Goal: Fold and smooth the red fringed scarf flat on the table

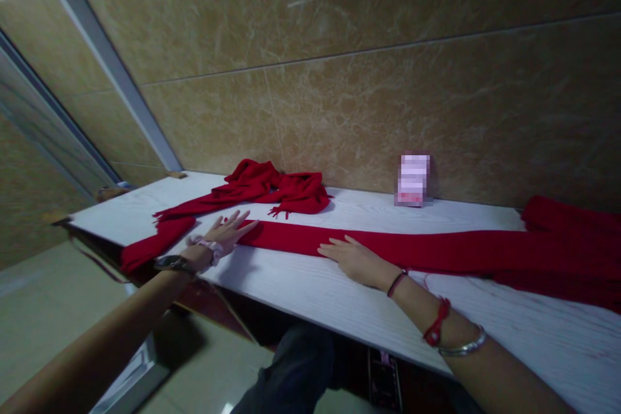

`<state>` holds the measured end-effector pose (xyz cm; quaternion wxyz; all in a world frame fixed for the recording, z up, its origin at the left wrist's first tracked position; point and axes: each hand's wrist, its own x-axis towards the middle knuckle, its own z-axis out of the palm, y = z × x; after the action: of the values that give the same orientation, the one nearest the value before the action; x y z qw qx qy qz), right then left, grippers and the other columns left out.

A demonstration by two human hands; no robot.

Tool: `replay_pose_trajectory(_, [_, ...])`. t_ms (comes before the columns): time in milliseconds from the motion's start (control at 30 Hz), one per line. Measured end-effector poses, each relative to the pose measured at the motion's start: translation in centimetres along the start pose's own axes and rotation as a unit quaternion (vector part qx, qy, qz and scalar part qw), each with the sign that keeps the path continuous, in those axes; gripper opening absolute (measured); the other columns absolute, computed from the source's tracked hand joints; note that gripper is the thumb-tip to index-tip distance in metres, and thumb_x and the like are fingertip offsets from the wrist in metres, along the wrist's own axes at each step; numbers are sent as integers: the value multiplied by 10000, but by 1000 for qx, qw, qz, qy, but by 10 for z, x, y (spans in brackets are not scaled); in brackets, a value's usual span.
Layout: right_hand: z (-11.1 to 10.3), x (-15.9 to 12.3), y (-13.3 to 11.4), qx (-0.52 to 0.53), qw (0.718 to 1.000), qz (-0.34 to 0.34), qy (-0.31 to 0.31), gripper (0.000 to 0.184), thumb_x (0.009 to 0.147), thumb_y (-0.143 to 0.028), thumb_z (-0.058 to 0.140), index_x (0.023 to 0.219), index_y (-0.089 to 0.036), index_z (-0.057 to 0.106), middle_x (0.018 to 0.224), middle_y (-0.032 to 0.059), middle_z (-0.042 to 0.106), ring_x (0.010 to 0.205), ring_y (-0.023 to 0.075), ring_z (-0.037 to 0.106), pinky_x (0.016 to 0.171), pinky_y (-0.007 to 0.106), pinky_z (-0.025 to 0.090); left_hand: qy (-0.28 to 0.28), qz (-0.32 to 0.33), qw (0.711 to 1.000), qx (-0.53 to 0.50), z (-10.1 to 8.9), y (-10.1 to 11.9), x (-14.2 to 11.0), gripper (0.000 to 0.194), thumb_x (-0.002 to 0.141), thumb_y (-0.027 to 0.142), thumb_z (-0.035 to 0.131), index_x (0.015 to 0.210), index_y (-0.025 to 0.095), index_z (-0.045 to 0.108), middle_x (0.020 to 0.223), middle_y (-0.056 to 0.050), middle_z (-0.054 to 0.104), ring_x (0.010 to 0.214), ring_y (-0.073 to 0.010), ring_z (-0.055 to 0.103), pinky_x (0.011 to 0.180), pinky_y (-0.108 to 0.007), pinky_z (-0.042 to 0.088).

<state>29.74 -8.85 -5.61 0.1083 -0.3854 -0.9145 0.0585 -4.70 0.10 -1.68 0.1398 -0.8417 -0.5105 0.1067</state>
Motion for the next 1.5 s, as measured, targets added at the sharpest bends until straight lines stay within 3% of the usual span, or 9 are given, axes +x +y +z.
replay_pose_trajectory(200, [-6,-3,-6,4,1000,1,-5,453,891,-273,288,1335,-209,349,1396,34,352,1293,208,255,1040,484,168,46,129,984,-115,-18,102,20,469,905,232,284,1373,216,260,1445,-86,186,1323,-255,141,1010,-460,271])
replay_pose_trajectory(300, [-11,-5,-9,10,1000,2,-20,470,898,-308,276,1360,-225,293,1417,26,308,1305,216,224,1039,517,141,18,130,983,-130,-6,116,24,450,927,338,245,1371,262,256,1437,-60,225,1317,-263,166,1007,-500,254])
replay_pose_trajectory(433, [-13,-6,-10,16,999,3,-32,471,900,-311,272,1363,-227,286,1422,24,295,1309,208,213,1045,510,134,24,93,989,-110,11,78,23,462,928,328,245,1373,205,261,1420,-96,263,1302,-266,223,997,-484,288])
replay_pose_trajectory(633, [-2,-3,-4,10,1000,20,10,443,891,-236,284,1325,-189,362,1382,54,374,1285,171,279,1049,448,181,59,193,979,-35,13,26,12,483,850,109,341,1328,167,361,1397,-90,320,1238,-173,362,1021,-298,313])
replay_pose_trajectory(767, [4,-2,1,0,1000,13,21,503,818,-66,300,1313,-122,375,1363,84,398,1273,141,298,1059,387,192,20,183,983,-1,5,17,12,622,757,-36,274,1345,162,323,1384,-78,346,1253,-154,339,1008,-277,320])
replay_pose_trajectory(967, [2,-2,1,-32,999,-8,43,522,789,7,304,1285,-108,420,1338,110,429,1289,158,265,1065,395,200,104,156,982,18,-15,13,24,536,836,15,265,1343,176,330,1411,-87,286,1313,-209,196,1053,-378,223])
replay_pose_trajectory(1133, [-2,-4,-1,-34,999,-23,6,542,797,17,277,1297,-145,409,1359,79,404,1293,171,256,1061,435,180,6,148,989,-10,5,-3,17,591,810,-17,232,1340,222,338,1398,-67,313,1255,-184,337,998,-330,326])
replay_pose_trajectory(1300, [0,-5,1,-9,1000,-20,-9,613,757,51,267,1320,-168,374,1380,62,373,1291,135,255,1059,400,191,-21,119,992,21,8,-25,17,614,787,-32,229,1350,196,316,1388,-79,332,1272,-183,301,1008,-336,302])
replay_pose_trajectory(1500, [-4,-4,-2,-39,999,-22,25,564,791,21,260,1310,-155,393,1377,70,376,1303,180,229,1059,450,156,64,92,992,54,-7,-23,27,564,820,8,227,1349,180,320,1405,-95,297,1305,-203,223,1033,-394,235])
